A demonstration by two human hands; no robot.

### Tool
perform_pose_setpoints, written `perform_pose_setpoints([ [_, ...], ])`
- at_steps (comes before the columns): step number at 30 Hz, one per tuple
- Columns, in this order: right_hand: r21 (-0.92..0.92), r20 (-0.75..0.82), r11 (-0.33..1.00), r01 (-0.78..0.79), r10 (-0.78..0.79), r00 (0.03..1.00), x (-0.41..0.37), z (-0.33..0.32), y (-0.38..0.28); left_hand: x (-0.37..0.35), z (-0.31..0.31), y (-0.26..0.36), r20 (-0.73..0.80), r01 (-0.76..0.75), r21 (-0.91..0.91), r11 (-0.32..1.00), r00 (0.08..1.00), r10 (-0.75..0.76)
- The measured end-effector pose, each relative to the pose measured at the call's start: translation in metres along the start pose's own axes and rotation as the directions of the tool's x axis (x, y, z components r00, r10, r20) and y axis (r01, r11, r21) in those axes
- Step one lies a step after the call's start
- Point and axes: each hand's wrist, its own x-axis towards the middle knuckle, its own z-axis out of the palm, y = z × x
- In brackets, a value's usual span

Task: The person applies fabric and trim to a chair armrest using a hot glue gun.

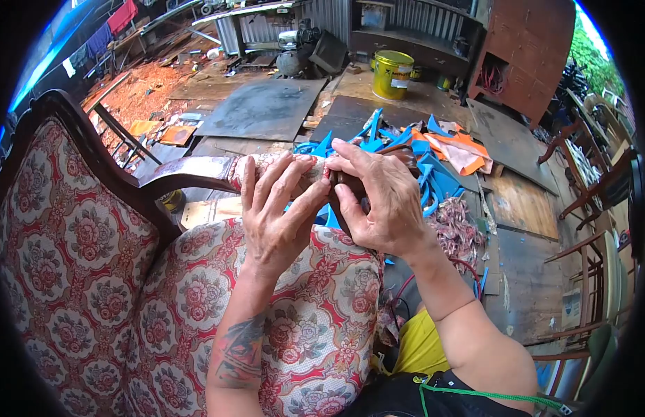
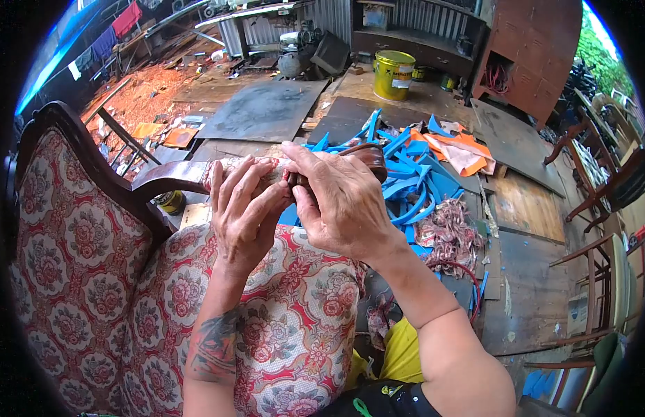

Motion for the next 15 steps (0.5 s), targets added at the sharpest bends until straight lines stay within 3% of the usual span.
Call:
perform_pose_setpoints([
  [4, 0.132, -0.025, 0.987, -0.087, 0.091, 0.995, 0.002, -0.003, 0.003, -0.002, 0.002, -0.001, -0.016, -0.017, -0.006, 1.000, 1.000, 0.017],
  [6, 0.013, -0.039, 1.000, -0.023, 0.023, 0.999, 0.010, -0.007, 0.004, -0.001, 0.002, -0.001, -0.016, -0.013, -0.007, 1.000, 1.000, 0.013],
  [8, -0.019, -0.009, 0.998, -0.066, 0.066, 0.998, 0.020, -0.012, -0.001, 0.000, 0.001, 0.000, -0.011, -0.003, -0.013, 1.000, 1.000, 0.002],
  [10, -0.190, 0.088, 0.977, -0.100, 0.119, 0.989, 0.030, -0.016, 0.000, 0.000, 0.000, 0.002, -0.004, 0.006, -0.023, 1.000, 1.000, -0.006],
  [12, -0.187, 0.067, 0.972, -0.143, 0.158, 0.985, 0.034, -0.016, 0.004, 0.001, -0.002, 0.003, -0.012, -0.009, -0.021, 1.000, 1.000, 0.009],
  [14, -0.265, 0.336, 0.931, -0.251, 0.333, 0.881, 0.040, -0.025, 0.003, 0.001, -0.001, 0.003, -0.013, -0.015, -0.017, 1.000, 1.000, 0.015],
  [15, -0.237, 0.318, 0.945, -0.227, 0.296, 0.901, 0.039, -0.024, 0.006, 0.001, -0.001, 0.002, -0.012, -0.017, -0.011, 1.000, 1.000, 0.017],
])
